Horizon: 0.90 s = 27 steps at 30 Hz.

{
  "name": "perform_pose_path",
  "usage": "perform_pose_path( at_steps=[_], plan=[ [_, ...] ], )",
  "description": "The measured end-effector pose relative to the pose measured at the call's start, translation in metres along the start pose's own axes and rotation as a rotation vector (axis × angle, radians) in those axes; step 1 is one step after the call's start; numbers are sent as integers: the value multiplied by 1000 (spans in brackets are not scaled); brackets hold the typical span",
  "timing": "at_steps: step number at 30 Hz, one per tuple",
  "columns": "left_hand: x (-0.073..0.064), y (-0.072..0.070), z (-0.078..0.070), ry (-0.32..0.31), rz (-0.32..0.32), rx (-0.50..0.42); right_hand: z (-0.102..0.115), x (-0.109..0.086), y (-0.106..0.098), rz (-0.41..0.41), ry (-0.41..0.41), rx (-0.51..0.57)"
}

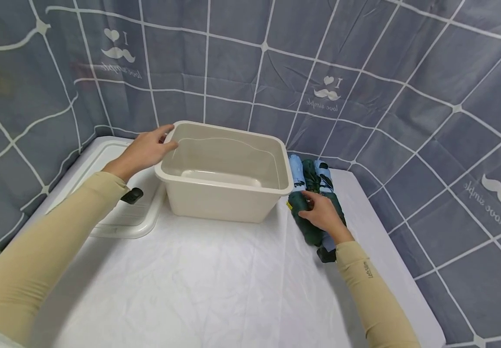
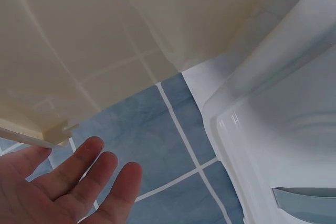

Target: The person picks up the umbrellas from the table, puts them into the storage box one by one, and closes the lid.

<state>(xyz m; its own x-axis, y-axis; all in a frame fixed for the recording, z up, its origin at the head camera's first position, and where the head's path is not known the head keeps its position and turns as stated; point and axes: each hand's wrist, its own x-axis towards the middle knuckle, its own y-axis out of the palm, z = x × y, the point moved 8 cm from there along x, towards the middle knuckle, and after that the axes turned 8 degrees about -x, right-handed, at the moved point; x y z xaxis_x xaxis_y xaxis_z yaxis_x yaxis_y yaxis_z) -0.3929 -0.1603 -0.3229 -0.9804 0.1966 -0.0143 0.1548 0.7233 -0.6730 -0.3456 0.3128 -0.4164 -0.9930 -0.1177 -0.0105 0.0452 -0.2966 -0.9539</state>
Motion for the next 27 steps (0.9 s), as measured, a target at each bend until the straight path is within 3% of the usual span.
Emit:
perform_pose_path(
  at_steps=[16, 27],
  plan=[
    [0, -3, 2, 30, -23, -5, 12, -1, 3, -3, 57, -76],
    [0, -1, 2, 19, -8, -17, 15, 6, 9, -47, 65, -2]
  ],
)
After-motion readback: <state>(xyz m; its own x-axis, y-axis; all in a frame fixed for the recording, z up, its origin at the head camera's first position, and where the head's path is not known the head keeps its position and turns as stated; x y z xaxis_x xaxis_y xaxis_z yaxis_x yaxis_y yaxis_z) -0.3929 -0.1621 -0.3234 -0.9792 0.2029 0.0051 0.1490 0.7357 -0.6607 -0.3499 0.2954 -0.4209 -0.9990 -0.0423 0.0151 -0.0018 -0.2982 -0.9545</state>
